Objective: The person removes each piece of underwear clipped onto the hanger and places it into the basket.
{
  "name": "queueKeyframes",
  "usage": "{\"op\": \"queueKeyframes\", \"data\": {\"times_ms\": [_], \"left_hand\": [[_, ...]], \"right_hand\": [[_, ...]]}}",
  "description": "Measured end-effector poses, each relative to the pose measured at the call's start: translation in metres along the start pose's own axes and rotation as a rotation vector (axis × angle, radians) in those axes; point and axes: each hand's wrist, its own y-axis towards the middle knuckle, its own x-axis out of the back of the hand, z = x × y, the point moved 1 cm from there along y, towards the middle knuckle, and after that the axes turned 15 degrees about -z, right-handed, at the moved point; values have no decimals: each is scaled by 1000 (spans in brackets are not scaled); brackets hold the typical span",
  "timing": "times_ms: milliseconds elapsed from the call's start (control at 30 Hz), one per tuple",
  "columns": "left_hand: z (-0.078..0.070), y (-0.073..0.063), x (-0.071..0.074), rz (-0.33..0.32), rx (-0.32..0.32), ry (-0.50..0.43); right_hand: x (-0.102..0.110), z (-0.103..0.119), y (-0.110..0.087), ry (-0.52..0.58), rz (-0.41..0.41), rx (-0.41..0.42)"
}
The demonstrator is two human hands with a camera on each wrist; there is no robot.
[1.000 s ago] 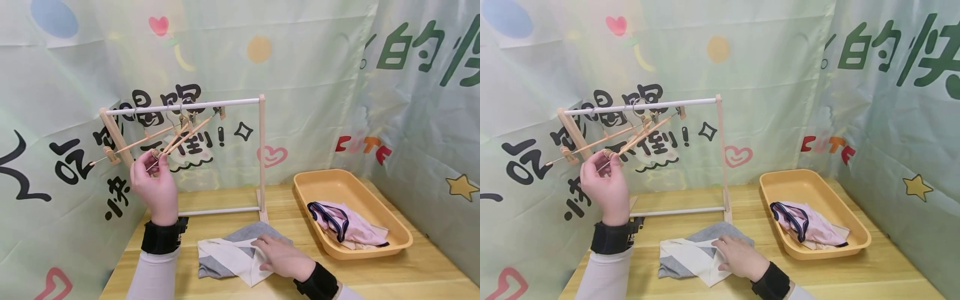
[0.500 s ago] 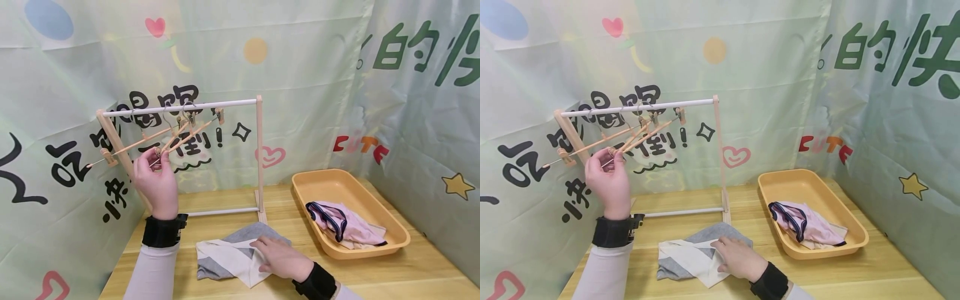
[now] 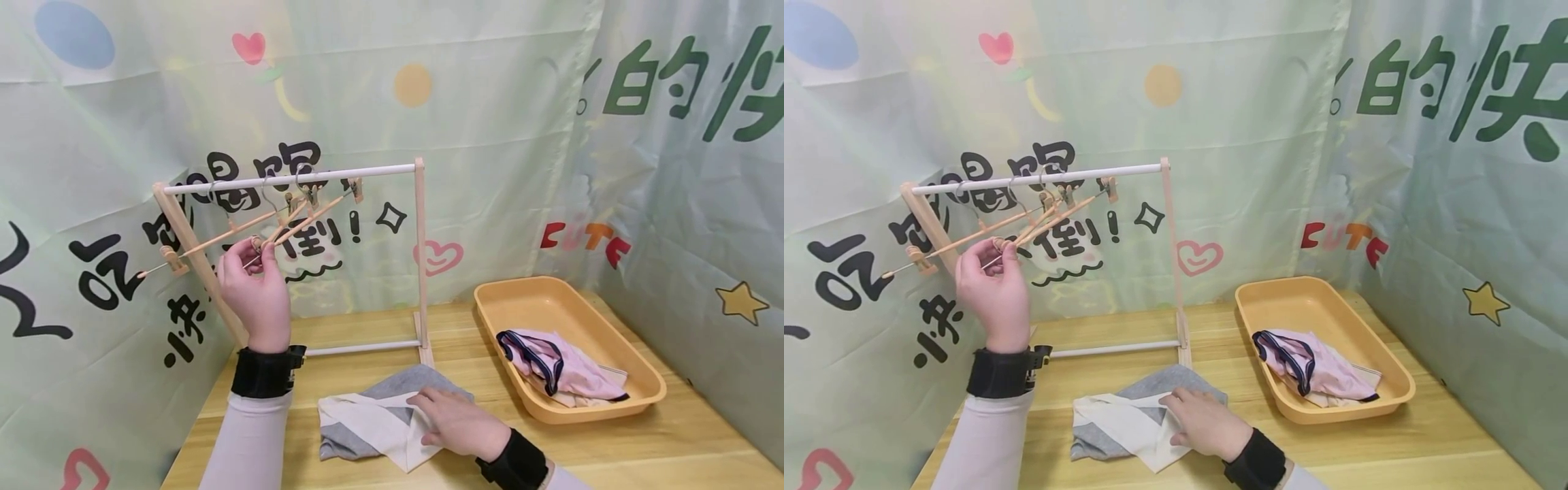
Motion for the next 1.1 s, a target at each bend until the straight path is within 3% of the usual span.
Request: {"op": "queueKeyframes", "data": {"times_ms": [167, 500, 1100], "left_hand": [[0, 3, -1, 20, -20, 18], [0, 1, -5, 43, 46, 21], [6, -6, -4, 54, 50, 7]], "right_hand": [[1, 1, 1, 0, -3, 6], [0, 1, 1, 22, 4, -1], [-1, -3, 1, 30, 26, -49]]}}
